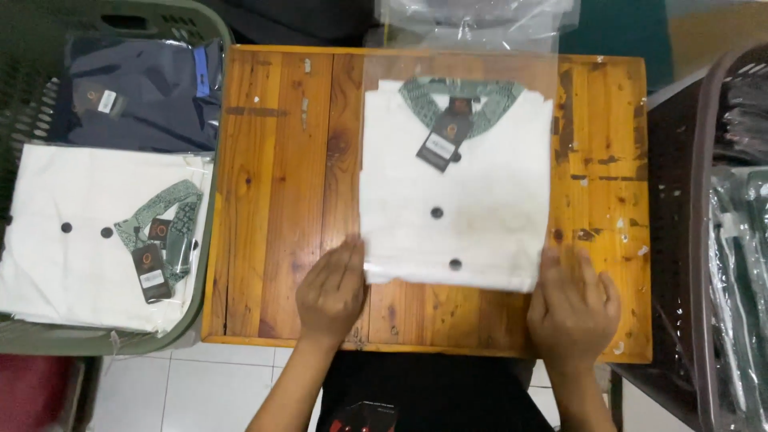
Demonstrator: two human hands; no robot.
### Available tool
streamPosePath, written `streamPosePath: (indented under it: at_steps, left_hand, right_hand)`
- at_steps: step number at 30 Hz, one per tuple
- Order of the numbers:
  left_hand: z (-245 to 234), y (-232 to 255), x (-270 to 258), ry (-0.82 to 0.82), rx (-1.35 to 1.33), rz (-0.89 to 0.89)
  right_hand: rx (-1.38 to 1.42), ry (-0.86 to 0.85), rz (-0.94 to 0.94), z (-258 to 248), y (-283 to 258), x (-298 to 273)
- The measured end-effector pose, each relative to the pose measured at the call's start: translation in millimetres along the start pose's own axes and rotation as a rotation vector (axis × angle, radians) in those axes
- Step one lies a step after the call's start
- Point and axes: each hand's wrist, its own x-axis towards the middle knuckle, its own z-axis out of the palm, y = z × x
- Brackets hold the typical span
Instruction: Packing a folded white shirt into a clear plastic bag and sealing the adhesive strip.
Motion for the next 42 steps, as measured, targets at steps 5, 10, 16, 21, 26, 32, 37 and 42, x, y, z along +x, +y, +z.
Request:
streamPosePath:
  at_steps: [5, 10, 16, 21, 26, 32, 37, 42]
  left_hand:
    - [12.2, 8.5, -15.5, -0.026, 0.044, 0.019]
    - [34.5, -3.1, 28.5, 0.044, 0.033, 0.066]
    - [77.6, -31.3, 51.3, 0.048, -0.028, 0.264]
    - [14.3, 0.5, 38.6, -0.007, -0.042, 0.191]
    - [15.2, 1.1, 6.5, -0.133, -0.051, 0.140]
    - [-8.2, -8.8, 22.5, -0.121, -0.219, 0.133]
    - [-15.6, -0.8, 22.7, -0.123, -0.335, 0.143]
    - [-0.3, -6.6, 9.7, -0.369, -0.462, -0.013]
  right_hand:
    - [-0.022, -0.002, 0.049, 12.5, -13.9, -14.4]
    - [-0.050, 0.029, 0.006, 34.5, -1.7, 24.3]
    - [-0.131, 0.063, -0.041, 60.3, 18.8, 54.6]
    - [-0.180, 0.000, -0.033, 6.9, 7.0, 25.5]
    - [-0.084, -0.115, -0.006, -6.7, -4.8, 14.8]
    - [0.104, -0.078, 0.001, -16.4, -1.9, 14.4]
    - [0.173, -0.145, 0.041, -20.8, -9.0, -3.7]
    - [0.246, -0.206, -0.012, -14.1, -3.0, -11.9]
